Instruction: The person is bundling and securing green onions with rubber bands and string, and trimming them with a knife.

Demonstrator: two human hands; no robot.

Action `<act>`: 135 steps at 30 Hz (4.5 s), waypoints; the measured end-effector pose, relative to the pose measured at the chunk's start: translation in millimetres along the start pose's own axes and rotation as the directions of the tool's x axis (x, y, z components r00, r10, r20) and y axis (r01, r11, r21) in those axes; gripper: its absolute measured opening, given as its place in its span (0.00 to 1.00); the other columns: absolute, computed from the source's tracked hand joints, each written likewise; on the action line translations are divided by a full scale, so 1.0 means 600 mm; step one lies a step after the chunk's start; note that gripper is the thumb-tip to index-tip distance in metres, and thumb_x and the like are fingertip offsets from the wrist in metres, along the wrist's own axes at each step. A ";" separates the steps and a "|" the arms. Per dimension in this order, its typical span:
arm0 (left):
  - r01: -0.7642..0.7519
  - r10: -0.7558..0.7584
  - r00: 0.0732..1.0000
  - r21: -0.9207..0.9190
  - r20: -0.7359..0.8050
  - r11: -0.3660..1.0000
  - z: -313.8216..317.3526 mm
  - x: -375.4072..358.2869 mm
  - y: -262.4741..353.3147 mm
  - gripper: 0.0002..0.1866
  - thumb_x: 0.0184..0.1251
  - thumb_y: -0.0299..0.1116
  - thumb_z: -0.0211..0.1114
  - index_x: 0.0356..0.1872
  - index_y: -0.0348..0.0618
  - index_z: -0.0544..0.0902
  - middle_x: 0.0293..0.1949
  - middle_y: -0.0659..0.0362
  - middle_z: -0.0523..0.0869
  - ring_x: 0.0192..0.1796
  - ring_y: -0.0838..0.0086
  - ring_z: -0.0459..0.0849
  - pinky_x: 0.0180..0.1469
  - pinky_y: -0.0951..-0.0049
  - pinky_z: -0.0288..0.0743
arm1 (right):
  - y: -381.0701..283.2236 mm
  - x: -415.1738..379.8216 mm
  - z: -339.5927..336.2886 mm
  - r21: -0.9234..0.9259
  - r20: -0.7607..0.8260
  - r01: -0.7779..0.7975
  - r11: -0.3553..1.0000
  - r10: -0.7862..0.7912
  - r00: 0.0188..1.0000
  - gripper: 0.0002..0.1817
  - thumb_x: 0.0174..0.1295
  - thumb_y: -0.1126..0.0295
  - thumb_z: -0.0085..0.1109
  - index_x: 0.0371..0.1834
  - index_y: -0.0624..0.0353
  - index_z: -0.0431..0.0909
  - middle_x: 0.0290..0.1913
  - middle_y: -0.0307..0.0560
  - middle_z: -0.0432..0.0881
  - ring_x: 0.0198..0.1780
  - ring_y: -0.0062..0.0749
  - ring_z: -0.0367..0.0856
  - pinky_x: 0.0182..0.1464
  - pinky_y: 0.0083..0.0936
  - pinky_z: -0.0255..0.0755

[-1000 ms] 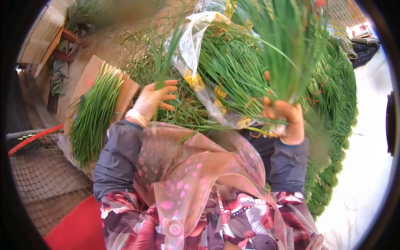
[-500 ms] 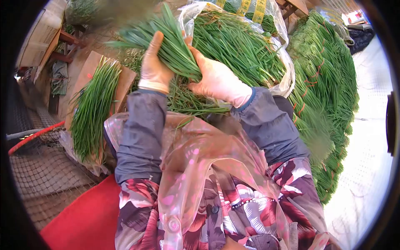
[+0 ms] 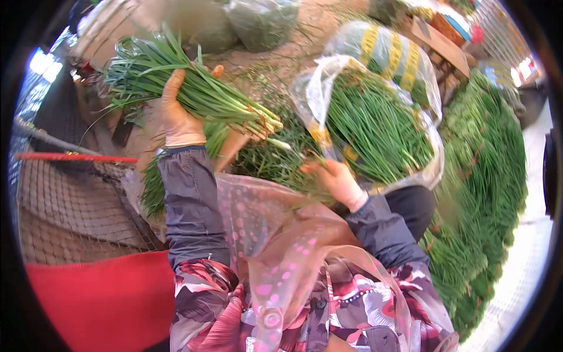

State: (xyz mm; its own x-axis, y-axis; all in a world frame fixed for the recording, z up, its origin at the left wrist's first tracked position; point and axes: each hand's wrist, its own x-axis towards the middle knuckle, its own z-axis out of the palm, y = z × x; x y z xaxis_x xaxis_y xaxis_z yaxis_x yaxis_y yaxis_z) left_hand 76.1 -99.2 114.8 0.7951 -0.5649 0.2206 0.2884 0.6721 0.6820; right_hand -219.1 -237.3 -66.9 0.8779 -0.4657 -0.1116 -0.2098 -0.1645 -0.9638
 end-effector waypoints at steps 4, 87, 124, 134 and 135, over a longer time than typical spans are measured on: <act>0.127 -0.121 0.990 0.083 -0.078 0.988 0.003 -0.045 -0.018 0.18 0.60 0.34 0.67 0.50 0.39 0.79 0.43 0.53 0.84 0.47 0.56 0.84 0.51 0.54 0.81 | -0.019 0.032 -0.044 -0.777 0.410 0.086 0.623 0.398 0.821 0.44 0.55 0.54 0.66 0.73 0.60 0.58 0.60 0.64 0.76 0.61 0.50 0.76 0.63 0.36 0.69; 0.682 -0.689 0.683 0.548 -0.243 0.483 -0.020 -0.336 0.003 0.19 0.53 0.17 0.68 0.48 0.35 0.80 0.29 0.57 0.83 0.20 0.74 0.79 0.24 0.77 0.74 | -0.236 0.086 0.013 0.512 0.263 -0.035 0.858 -0.118 0.957 0.44 0.53 0.60 0.74 0.70 0.62 0.59 0.41 0.43 0.80 0.27 0.19 0.75 0.25 0.19 0.71; 0.816 -0.787 0.525 0.456 -0.325 0.356 -0.062 -0.400 0.057 0.26 0.51 0.16 0.71 0.53 0.35 0.75 0.35 0.56 0.83 0.23 0.76 0.79 0.24 0.78 0.72 | -0.096 0.064 0.100 0.188 0.455 -0.295 0.937 0.183 0.872 0.15 0.65 0.66 0.53 0.51 0.60 0.76 0.27 0.36 0.79 0.21 0.19 0.74 0.23 0.18 0.67; 0.627 -0.681 0.628 0.763 -0.376 0.157 -0.117 -0.431 0.073 0.29 0.52 0.21 0.71 0.59 0.40 0.75 0.37 0.58 0.87 0.30 0.74 0.84 0.29 0.77 0.77 | -0.127 0.096 -0.039 0.235 0.386 -0.283 0.930 0.178 0.905 0.30 0.62 0.44 0.59 0.54 0.59 0.78 0.42 0.45 0.85 0.40 0.29 0.83 0.40 0.27 0.79; 0.629 -0.681 0.628 0.761 -0.377 0.159 -0.120 -0.431 0.069 0.29 0.52 0.21 0.71 0.59 0.40 0.75 0.37 0.58 0.87 0.30 0.74 0.84 0.29 0.77 0.77 | -0.119 0.097 -0.003 0.119 0.367 -0.241 0.963 0.183 0.912 0.26 0.61 0.48 0.61 0.51 0.59 0.81 0.40 0.44 0.85 0.40 0.28 0.82 0.40 0.27 0.78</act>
State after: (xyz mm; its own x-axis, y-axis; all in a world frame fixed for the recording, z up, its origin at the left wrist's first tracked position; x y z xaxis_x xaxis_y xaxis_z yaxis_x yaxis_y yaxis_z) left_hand -78.8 109.1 35.6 0.5044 -0.6317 -0.5886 0.1399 -0.6129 0.7777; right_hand -153.7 -254.4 -4.4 0.9202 -0.1359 -0.3670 -0.3625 0.0572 -0.9302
